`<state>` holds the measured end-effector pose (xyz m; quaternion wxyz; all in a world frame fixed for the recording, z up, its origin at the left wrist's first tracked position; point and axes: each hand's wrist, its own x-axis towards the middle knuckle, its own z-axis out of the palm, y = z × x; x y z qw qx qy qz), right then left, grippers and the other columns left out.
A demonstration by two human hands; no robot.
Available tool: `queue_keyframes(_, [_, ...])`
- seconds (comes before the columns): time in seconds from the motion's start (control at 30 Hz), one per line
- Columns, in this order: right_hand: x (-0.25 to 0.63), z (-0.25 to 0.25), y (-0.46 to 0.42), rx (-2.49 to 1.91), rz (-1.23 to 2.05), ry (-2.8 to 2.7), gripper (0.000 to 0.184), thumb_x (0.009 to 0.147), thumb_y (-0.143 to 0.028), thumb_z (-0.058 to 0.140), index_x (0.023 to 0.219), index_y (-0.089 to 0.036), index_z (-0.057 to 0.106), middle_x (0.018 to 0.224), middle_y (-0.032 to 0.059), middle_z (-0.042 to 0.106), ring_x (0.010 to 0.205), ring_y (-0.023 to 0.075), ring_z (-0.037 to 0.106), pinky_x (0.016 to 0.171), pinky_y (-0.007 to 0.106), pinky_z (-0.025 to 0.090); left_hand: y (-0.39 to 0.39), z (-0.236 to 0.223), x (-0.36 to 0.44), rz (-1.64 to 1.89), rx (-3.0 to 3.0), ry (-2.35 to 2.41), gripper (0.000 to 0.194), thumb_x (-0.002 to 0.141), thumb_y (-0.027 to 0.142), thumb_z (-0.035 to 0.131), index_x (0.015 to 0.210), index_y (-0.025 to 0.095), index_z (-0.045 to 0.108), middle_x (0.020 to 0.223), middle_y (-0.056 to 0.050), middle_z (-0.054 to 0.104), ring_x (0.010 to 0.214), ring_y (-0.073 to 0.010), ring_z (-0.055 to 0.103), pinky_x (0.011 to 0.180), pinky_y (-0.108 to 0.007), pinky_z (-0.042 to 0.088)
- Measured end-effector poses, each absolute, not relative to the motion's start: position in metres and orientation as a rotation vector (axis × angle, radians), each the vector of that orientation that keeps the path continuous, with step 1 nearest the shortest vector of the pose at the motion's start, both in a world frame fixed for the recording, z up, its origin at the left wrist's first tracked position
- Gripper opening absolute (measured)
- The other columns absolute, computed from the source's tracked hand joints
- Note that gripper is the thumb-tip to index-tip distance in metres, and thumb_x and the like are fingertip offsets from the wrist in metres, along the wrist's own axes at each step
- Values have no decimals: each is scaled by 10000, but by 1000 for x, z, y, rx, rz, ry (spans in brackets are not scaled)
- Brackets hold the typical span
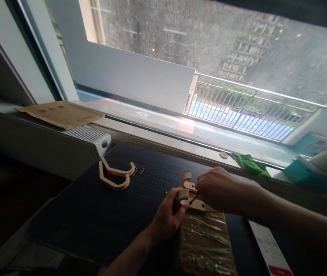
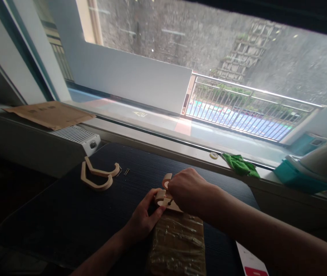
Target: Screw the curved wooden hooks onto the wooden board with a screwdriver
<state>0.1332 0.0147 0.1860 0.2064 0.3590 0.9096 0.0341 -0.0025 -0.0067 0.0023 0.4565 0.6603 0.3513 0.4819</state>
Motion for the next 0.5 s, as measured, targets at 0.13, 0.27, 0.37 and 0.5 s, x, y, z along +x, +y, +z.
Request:
queue_keyframes(0.13, [138,179,19,1264,61,2455,335,888,-341,433,698,-160,642,665,84,655,640,209,619,524,289,342,-6,1,-3,1185,1618,865,257,857,185,512,1111,204,472,910,-14,538,803,-154,511,762,-264,435])
queue_keyframes(0.27, [139,180,20,1281,59,2448,303,870,-363,449,731,-182,649,657,78,648,604,199,598,502,290,328,-6,0,-3,1185,1623,856,259,856,192,513,1112,209,475,926,-16,549,822,-160,522,767,-266,438])
queue_keyframes(0.37, [138,187,20,1167,-15,2503,97,749,-225,573,818,-213,640,707,23,645,629,175,585,502,261,302,-6,0,-3,1191,1623,848,275,855,201,518,1125,214,470,922,-11,551,810,-156,524,758,-262,445])
queue_keyframes(0.5, [135,192,17,1051,-52,2543,125,754,-127,546,785,-207,637,749,6,624,620,127,547,510,245,285,-6,1,-3,1196,1621,842,280,853,205,526,1128,214,471,904,-6,546,784,-149,518,736,-254,448])
